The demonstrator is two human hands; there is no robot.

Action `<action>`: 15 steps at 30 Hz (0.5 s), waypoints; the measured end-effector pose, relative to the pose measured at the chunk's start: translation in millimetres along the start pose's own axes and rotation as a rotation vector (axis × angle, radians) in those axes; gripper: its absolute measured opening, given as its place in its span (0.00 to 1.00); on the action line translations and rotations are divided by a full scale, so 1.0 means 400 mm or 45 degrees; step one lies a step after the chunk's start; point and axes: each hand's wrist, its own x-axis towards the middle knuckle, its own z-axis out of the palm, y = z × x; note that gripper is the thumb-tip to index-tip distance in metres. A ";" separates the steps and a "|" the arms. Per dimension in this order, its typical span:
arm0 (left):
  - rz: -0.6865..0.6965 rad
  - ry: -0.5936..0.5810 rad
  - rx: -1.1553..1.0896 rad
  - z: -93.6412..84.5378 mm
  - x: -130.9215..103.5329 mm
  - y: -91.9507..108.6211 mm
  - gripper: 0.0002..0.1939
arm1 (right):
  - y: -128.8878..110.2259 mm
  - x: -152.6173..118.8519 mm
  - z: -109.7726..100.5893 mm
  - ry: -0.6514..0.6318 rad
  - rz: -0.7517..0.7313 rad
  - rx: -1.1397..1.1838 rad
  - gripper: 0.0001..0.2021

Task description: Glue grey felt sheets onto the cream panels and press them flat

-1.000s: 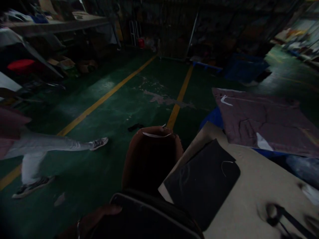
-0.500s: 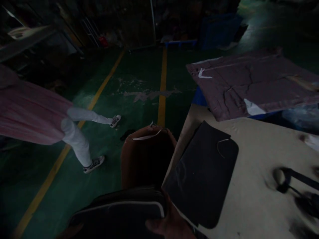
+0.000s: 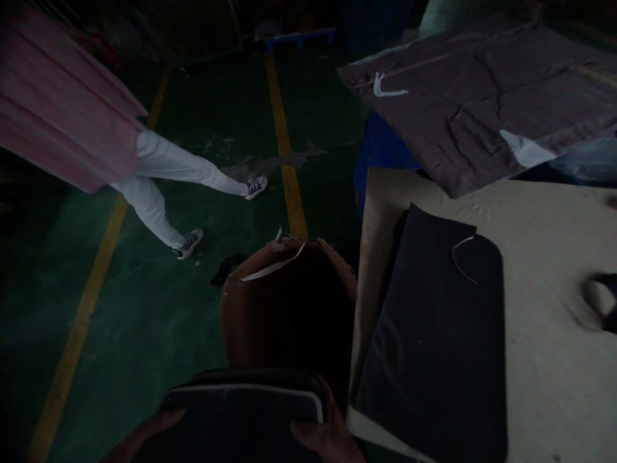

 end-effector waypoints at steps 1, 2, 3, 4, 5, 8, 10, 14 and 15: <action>-0.045 -0.017 0.015 -0.004 0.039 0.023 0.16 | 0.025 0.021 0.009 0.016 0.029 0.058 0.44; -0.092 -0.035 0.029 -0.006 0.077 0.044 0.16 | 0.043 0.041 0.018 0.023 0.064 0.119 0.43; -0.141 -0.054 0.042 -0.007 0.113 0.065 0.15 | 0.054 0.059 0.026 0.017 0.102 0.174 0.42; -0.186 -0.072 0.054 -0.007 0.147 0.086 0.14 | 0.058 0.078 0.033 -0.002 0.139 0.214 0.40; -0.227 -0.089 0.065 -0.006 0.180 0.106 0.14 | 0.055 0.099 0.039 -0.018 0.172 0.240 0.37; -0.303 -0.129 0.083 -0.004 0.266 0.166 0.13 | 0.013 0.173 0.049 -0.009 0.224 0.267 0.29; -0.295 -0.146 0.074 -0.002 0.316 0.203 0.13 | -0.030 0.235 0.048 0.027 0.203 0.262 0.28; -0.207 -0.205 0.029 0.002 0.406 0.265 0.11 | -0.099 0.371 0.026 0.008 0.132 0.251 0.30; -0.190 -0.216 0.020 0.006 0.427 0.280 0.11 | -0.109 0.406 0.017 0.013 0.137 0.238 0.29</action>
